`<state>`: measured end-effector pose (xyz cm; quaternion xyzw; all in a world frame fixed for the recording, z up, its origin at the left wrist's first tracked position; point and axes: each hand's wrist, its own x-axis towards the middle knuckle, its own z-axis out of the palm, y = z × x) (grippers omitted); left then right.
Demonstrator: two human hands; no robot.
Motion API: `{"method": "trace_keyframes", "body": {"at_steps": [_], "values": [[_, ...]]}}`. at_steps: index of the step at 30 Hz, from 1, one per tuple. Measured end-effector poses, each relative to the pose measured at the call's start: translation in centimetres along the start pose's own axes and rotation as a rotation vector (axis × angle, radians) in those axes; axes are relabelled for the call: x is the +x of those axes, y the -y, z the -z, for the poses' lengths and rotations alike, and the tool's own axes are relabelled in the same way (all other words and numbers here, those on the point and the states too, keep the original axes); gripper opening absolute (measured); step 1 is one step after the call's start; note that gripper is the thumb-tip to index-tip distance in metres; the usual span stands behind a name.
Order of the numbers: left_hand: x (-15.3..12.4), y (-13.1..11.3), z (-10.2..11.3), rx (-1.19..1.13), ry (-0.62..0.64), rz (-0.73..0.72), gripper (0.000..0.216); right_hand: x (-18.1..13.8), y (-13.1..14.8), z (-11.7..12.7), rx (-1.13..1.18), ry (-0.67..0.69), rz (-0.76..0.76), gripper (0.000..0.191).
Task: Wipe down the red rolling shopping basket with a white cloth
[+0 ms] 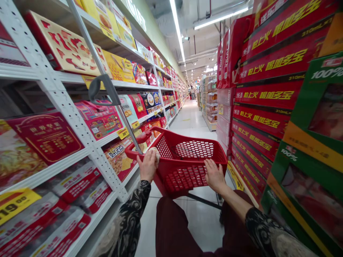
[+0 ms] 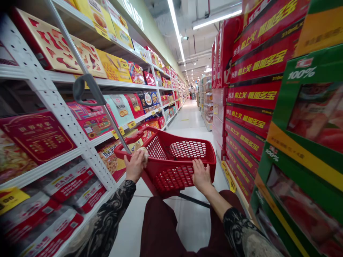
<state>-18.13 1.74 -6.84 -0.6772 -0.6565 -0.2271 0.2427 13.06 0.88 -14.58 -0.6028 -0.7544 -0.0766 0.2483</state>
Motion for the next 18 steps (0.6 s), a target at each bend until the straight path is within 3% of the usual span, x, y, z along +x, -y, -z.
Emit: {"method": "trace_keyframes", "body": {"at_steps": [2, 4, 9, 12, 14, 18], "values": [[0.3, 0.7, 0.4, 0.016, -0.019, 0.05, 0.04, 0.0, 0.2, -0.2, -0.001, -0.011, -0.012, 0.058], [0.2, -0.5, 0.1, -0.002, -0.009, 0.042, 0.039, 0.0, 0.4, -0.3, 0.001, -0.005, -0.019, 0.057], [-1.0, -7.6, -2.4, -0.146, 0.084, -0.155, 0.038, -0.1, 0.3, 0.2, -0.011, 0.029, -0.017, 0.058], [-1.3, -9.8, -2.8, -0.199, 0.116, -0.249, 0.039, -0.2, 0.1, 0.5, -0.019, 0.034, -0.009, 0.058], [-1.1, -9.1, -2.5, -0.181, 0.113, -0.233, 0.039, -0.2, 0.0, 0.4, -0.017, 0.034, -0.004, 0.059], [0.2, -5.2, -1.2, -0.063, 0.036, -0.076, 0.04, -0.3, -0.1, 0.0, -0.008, 0.008, -0.019, 0.062]]}}
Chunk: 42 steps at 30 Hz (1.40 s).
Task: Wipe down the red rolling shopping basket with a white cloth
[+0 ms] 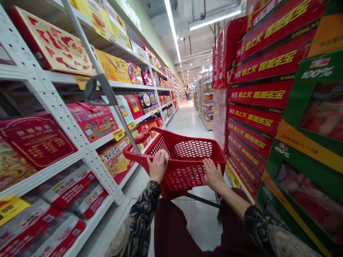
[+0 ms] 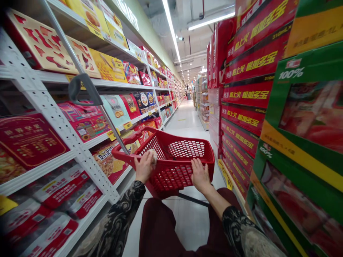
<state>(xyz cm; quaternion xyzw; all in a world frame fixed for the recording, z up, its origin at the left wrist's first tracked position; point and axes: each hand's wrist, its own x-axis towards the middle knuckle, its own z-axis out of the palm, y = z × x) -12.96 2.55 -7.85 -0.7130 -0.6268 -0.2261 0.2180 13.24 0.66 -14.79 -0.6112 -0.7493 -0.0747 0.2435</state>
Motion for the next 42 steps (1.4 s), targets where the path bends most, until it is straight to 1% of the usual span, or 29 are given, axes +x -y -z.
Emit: {"method": "trace_keyframes", "body": {"at_steps": [2, 4, 6, 10, 12, 13, 15, 19, 21, 22, 24, 27, 29, 30, 32, 35, 37, 39, 40, 42], "values": [[0.5, 1.0, 0.2, 0.036, -0.043, 0.058, 0.039, -0.1, 0.0, -0.2, 0.011, -0.006, -0.018, 0.062], [0.7, 0.5, -0.1, 0.034, -0.048, 0.072, 0.038, -0.1, 0.0, -0.3, 0.023, 0.002, -0.029, 0.062], [0.5, -1.5, -0.9, 0.004, -0.019, 0.041, 0.037, -0.2, -0.1, -0.2, 0.03, 0.015, -0.028, 0.064], [-0.5, -7.0, -2.2, -0.081, 0.09, -0.124, 0.038, -0.3, -0.3, 0.1, 0.021, 0.022, -0.024, 0.065], [-0.7, -8.4, -2.3, -0.118, 0.137, -0.186, 0.039, -0.4, -0.5, 0.3, 0.01, 0.018, -0.017, 0.064], [-0.7, -8.4, -2.2, -0.129, 0.15, -0.2, 0.039, -0.4, -0.6, 0.3, 0.007, 0.017, -0.011, 0.064], [-0.4, -7.1, -1.8, -0.125, 0.151, -0.179, 0.039, -0.4, -0.8, 0.3, 0.005, 0.014, 0.001, 0.065], [0.5, -2.9, -0.7, -0.029, 0.101, -0.027, 0.042, -0.4, -0.9, 0.0, 0.023, -0.008, -0.005, 0.065], [0.8, -2.1, -0.6, 0.007, 0.083, 0.013, 0.041, -0.5, -0.9, -0.2, 0.032, -0.017, -0.016, 0.065], [0.7, -2.4, -0.7, 0.01, 0.082, 0.018, 0.041, -0.5, -0.8, -0.3, 0.035, -0.021, -0.019, 0.064], [0.4, -3.9, -1.0, -0.013, 0.1, -0.005, 0.04, -0.5, -0.8, -0.3, 0.034, -0.026, -0.015, 0.065], [-0.2, -6.8, -1.5, -0.088, 0.144, -0.104, 0.041, -0.6, -1.0, -0.3, 0.028, -0.033, 0.0, 0.065], [-0.4, -7.8, -1.5, -0.121, 0.166, -0.161, 0.042, -0.6, -1.2, -0.2, 0.024, -0.036, 0.011, 0.065], [-0.4, -7.6, -1.4, -0.125, 0.175, -0.18, 0.042, -0.7, -1.3, -0.2, 0.023, -0.037, 0.016, 0.065], [-0.1, -6.4, -0.8, -0.11, 0.188, -0.184, 0.043, -0.8, -1.4, -0.2, 0.022, -0.041, 0.021, 0.065], [0.6, -3.4, 0.1, -0.055, 0.174, -0.091, 0.042, -0.8, -1.3, -0.3, 0.028, -0.055, 0.017, 0.065], [1.0, -2.3, 0.3, -0.027, 0.155, -0.028, 0.041, -0.8, -1.1, -0.4, 0.04, -0.064, 0.006, 0.065], [1.0, -2.6, 0.2, -0.028, 0.15, -0.011, 0.04, -0.7, -1.0, -0.4, 0.059, -0.057, -0.013, 0.064], [0.9, -3.3, 0.0, -0.038, 0.155, -0.017, 0.04, -0.6, -0.9, -0.3, 0.069, -0.047, -0.022, 0.064], [0.5, -5.3, -0.6, -0.074, 0.167, -0.051, 0.04, -0.6, -0.8, -0.1, 0.088, -0.023, -0.034, 0.064]]}}
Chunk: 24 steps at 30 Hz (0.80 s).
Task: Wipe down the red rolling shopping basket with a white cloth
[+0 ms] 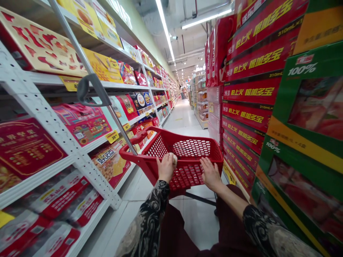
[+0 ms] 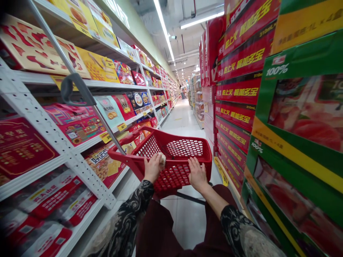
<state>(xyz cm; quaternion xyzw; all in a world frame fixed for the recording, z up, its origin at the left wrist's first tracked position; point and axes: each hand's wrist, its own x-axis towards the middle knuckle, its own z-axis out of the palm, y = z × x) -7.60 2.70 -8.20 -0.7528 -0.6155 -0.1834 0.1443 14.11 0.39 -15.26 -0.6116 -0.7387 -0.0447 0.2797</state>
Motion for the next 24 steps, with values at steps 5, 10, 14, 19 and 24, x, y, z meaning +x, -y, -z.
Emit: {"method": "trace_keyframes", "body": {"at_steps": [5, 10, 14, 19, 24], "values": [[-0.3, -5.0, -2.0, -0.134, 0.007, -0.103, 0.047, 0.3, 1.6, 1.1, 0.054, -0.018, -0.011, 0.061], [-0.4, -4.4, -2.3, -0.218, 0.074, -0.141, 0.063, 1.9, 5.8, 1.5, 0.191, -0.019, 0.127, 0.057], [-1.0, -1.3, -1.5, -0.094, 0.106, -0.142, 0.069, 3.5, 8.6, 0.4, 0.19, 0.034, 0.14, 0.049], [-1.6, 0.3, -0.7, 0.094, 0.178, -0.106, 0.068, 4.0, 8.3, -1.1, 0.116, -0.027, 0.247, 0.032], [-1.9, -0.3, -0.8, 0.123, 0.156, -0.052, 0.067, 2.6, 2.6, -0.4, 0.085, -0.12, 0.203, 0.037]]}}
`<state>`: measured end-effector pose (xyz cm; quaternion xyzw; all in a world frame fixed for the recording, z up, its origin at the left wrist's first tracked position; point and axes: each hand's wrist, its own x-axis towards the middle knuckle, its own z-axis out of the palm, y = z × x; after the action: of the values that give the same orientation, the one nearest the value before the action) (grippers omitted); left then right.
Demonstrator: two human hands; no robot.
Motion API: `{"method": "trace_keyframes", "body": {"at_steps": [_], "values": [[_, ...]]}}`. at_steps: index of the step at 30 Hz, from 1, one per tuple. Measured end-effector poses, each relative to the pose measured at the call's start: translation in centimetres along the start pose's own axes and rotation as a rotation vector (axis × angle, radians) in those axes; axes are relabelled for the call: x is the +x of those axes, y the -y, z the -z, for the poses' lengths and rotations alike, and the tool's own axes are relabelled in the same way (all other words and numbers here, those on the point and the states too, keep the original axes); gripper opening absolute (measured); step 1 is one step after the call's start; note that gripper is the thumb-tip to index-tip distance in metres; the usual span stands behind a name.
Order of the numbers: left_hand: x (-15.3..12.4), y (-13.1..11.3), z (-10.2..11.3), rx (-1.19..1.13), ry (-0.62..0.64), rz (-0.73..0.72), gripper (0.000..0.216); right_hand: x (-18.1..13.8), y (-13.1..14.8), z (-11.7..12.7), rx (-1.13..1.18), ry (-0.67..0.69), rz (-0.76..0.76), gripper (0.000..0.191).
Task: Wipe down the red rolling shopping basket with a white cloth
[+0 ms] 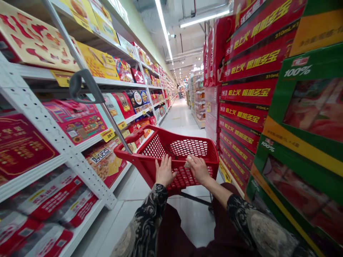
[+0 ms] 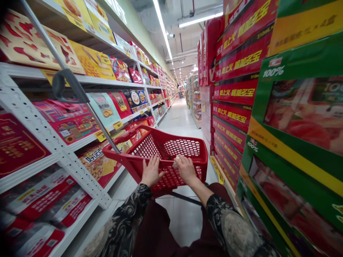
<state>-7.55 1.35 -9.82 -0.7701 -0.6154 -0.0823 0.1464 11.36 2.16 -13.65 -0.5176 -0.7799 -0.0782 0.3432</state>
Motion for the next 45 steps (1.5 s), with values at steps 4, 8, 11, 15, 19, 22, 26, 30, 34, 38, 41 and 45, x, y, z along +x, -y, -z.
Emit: {"method": "trace_keyframes", "body": {"at_steps": [4, 8, 11, 15, 19, 22, 26, 30, 34, 38, 41, 45], "values": [[-0.1, -0.3, 0.0, -0.027, -0.028, 0.015, 0.063, -2.2, -4.9, 2.2, -0.038, -0.058, -0.131, 0.04], [-0.1, -0.6, 0.0, -0.022, -0.047, 0.018, 0.063, -2.9, -5.7, 2.3, -0.057, -0.135, -0.221, 0.04], [0.0, -0.7, 0.0, -0.001, -0.031, 0.023, 0.064, -2.1, -3.3, 1.4, -0.046, -0.114, -0.159, 0.039], [-0.1, -0.4, 0.3, 0.051, -0.003, 0.015, 0.064, -0.9, -1.9, 1.4, -0.009, -0.04, -0.061, 0.034], [0.2, -0.2, 0.2, 0.048, 0.02, 0.004, 0.064, -2.1, -6.2, 3.1, 0.043, 0.056, -0.05, 0.036], [0.5, -0.3, 0.0, 0.026, 0.023, 0.021, 0.067, -3.5, -9.9, 4.3, 0.123, 0.041, -0.115, 0.044], [0.6, -0.6, -0.2, 0.014, 0.03, 0.034, 0.069, -3.2, -11.0, 4.0, 0.229, 0.06, -0.114, 0.045], [0.7, -0.9, -0.1, 0.021, 0.028, 0.042, 0.07, -1.5, -8.5, 2.7, 0.237, 0.031, -0.087, 0.045], [0.9, -0.9, -0.1, 0.029, 0.042, 0.048, 0.07, -0.9, -7.3, 2.6, 0.215, 0.069, 0.014, 0.047], [0.8, -1.1, 0.0, 0.028, 0.052, 0.042, 0.071, -1.7, -9.0, 3.8, 0.197, 0.066, -0.042, 0.044], [0.6, -1.5, 0.1, 0.024, 0.033, 0.045, 0.071, -2.1, -9.7, 4.8, 0.253, 0.016, -0.139, 0.04], [0.5, -2.1, 0.2, 0.01, 0.02, 0.037, 0.07, -1.7, -9.6, 5.9, 0.321, -0.127, -0.3, 0.039]]}}
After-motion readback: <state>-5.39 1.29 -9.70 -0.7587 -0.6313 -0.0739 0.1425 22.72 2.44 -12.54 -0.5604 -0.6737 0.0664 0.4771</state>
